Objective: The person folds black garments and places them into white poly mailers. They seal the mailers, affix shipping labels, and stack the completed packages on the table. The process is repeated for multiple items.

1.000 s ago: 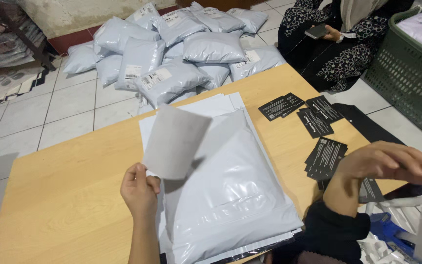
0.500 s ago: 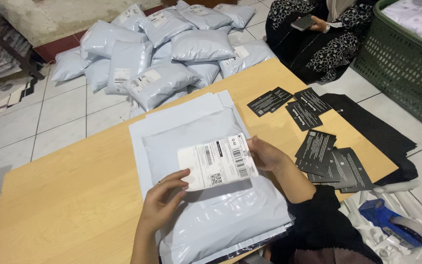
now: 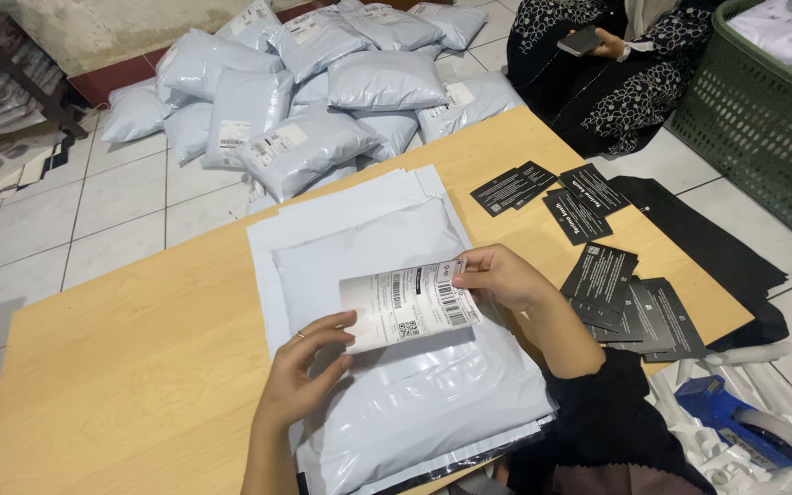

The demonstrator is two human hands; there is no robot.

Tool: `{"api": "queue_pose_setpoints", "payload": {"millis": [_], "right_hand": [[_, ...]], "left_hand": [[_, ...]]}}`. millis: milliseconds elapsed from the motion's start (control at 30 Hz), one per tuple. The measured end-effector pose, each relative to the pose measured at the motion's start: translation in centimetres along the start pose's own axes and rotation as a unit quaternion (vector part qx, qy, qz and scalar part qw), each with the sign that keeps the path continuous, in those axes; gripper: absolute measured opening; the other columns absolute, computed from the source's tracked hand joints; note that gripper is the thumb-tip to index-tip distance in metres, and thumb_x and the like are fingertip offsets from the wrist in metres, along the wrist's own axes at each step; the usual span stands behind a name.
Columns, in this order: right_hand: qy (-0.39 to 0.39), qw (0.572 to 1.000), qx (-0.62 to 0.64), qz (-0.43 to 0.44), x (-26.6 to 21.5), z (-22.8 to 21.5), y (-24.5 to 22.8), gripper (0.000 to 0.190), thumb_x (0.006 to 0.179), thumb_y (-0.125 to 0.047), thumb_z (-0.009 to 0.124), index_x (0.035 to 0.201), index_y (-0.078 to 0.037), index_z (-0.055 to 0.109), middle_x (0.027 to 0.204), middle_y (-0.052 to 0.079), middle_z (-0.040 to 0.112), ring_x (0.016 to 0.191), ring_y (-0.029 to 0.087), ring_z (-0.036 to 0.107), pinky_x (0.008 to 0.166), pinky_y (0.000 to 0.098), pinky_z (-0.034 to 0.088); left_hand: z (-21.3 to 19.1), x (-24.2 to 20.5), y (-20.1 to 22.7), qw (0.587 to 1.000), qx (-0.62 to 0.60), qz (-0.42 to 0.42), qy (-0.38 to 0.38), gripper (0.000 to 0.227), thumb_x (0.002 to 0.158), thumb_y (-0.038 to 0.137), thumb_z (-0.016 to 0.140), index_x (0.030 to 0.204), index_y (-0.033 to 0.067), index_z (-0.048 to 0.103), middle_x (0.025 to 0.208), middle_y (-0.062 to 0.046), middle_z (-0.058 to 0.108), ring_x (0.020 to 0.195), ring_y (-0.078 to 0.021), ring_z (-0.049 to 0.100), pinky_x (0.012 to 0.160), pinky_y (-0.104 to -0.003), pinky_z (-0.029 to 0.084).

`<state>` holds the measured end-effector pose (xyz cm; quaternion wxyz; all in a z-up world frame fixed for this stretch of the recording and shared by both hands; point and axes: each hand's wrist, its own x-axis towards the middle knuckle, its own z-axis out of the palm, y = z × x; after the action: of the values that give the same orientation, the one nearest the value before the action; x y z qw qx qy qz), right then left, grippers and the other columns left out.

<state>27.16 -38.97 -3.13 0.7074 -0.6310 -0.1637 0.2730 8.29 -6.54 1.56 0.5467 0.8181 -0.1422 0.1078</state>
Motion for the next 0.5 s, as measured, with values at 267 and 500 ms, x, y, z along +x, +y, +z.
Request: {"api": "queue_pose_setpoints", "payload": {"millis": [267, 500], "right_hand": [[0.175, 0.971, 0.150, -0.073, 0.0, -3.2, -1.9, 0.027, 0.094, -0.002, 0.060, 0.120, 0.005, 0.067, 0.110, 0.012, 0.075, 0.097, 0.021, 0.074, 0.086, 0.0384, 0.061], [0.177, 0.974, 0.125, -0.066, 0.0, -2.9, -1.6, 0.026, 0.096, -0.004, 0.063, 0.120, 0.006, 0.067, 0.110, 0.014, 0.074, 0.095, 0.022, 0.073, 0.084, 0.0394, 0.061]], "left_hand": [[-1.3, 0.4, -1.6, 0.966, 0.048, -0.132, 0.215, 0.017, 0.091, 0.010, 0.071, 0.105, 0.0009, 0.075, 0.113, -0.014, 0.077, 0.105, -0.0239, 0.074, 0.088, -0.033, 0.061], [-1.3, 0.8, -1.5, 0.904, 0.188, -0.344, 0.168, 0.036, 0.088, 0.036, 0.072, 0.103, 0.0024, 0.076, 0.091, -0.014, 0.077, 0.085, -0.0247, 0.073, 0.073, -0.034, 0.056]]}}
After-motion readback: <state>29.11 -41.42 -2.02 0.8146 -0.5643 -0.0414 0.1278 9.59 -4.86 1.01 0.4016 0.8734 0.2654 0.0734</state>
